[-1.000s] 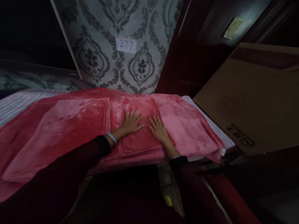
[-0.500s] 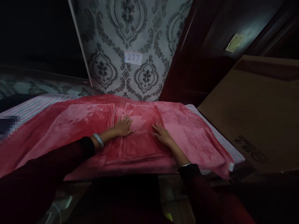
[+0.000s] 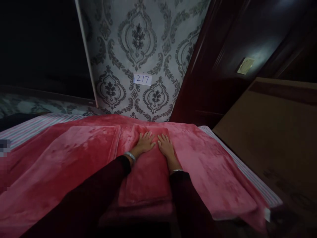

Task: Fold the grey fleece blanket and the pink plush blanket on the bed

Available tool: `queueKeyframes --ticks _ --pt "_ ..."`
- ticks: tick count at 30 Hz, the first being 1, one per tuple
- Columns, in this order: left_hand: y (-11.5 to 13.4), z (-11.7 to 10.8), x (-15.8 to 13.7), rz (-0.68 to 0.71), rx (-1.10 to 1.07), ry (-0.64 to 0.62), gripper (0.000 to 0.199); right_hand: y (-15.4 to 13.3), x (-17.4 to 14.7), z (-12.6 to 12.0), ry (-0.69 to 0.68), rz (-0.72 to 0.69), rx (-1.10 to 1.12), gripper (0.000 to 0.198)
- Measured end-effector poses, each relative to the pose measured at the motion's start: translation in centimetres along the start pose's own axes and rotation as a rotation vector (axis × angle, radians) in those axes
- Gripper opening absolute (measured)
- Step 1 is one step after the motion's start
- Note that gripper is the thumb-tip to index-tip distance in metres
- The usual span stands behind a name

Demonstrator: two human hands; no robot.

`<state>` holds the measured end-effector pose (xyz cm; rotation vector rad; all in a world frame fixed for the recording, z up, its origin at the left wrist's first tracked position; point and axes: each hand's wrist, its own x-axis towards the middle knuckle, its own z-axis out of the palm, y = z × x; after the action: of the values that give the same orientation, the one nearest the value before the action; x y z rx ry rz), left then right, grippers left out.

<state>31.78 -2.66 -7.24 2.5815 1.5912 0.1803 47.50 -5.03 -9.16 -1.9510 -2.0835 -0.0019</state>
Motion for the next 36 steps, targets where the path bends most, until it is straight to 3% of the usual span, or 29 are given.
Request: queueKeyframes --ticks 5,10,14,17,19,24,27,31,36 --pt "-2.7 1.0 0.6 -0.073 0.052 0.043 0.073 0.6 0.0 1.0 -0.023 0.003 -0.025 0.053" --pt "-6.9 -0.7 0.7 -0.271 0.044 0.02 0.078 0.6 0.1 0.9 -0.02 0.006 -0.017 0.054" --pt "-8.8 -2.3 -0.4 -0.328 0.013 -0.071 0.075 0.7 -0.1 1.2 -0.017 -0.004 -0.023 0.053" --pt "-7.6 -3.5 -1.9 -0.379 0.033 -0.064 0.075 0.7 0.1 1.0 -0.015 0.0 -0.001 0.053" --pt "-5.2 -3.9 -3.1 -0.335 0.016 -0.006 0.075 0.8 0.5 0.6 -0.027 0.013 0.049 0.052" --pt "3.3 -2.2 -7.0 0.057 -0.173 0.007 0.075 1.4 0.0 -0.6 -0.037 -0.02 0.13 0.052" --pt "6.5 0.3 -9.3 0.154 -0.179 -0.014 0.08 2.2 -3.2 -0.4 -0.03 -0.081 0.153 0.055" --pt "6.4 3.0 -11.2 0.139 -0.094 0.014 0.078 2.7 -8.5 0.6 0.003 -0.078 0.059 0.056" --pt "3.2 2.4 -12.5 0.109 -0.037 -0.02 0.081 1.9 -10.2 0.2 -0.007 -0.057 -0.018 0.056"
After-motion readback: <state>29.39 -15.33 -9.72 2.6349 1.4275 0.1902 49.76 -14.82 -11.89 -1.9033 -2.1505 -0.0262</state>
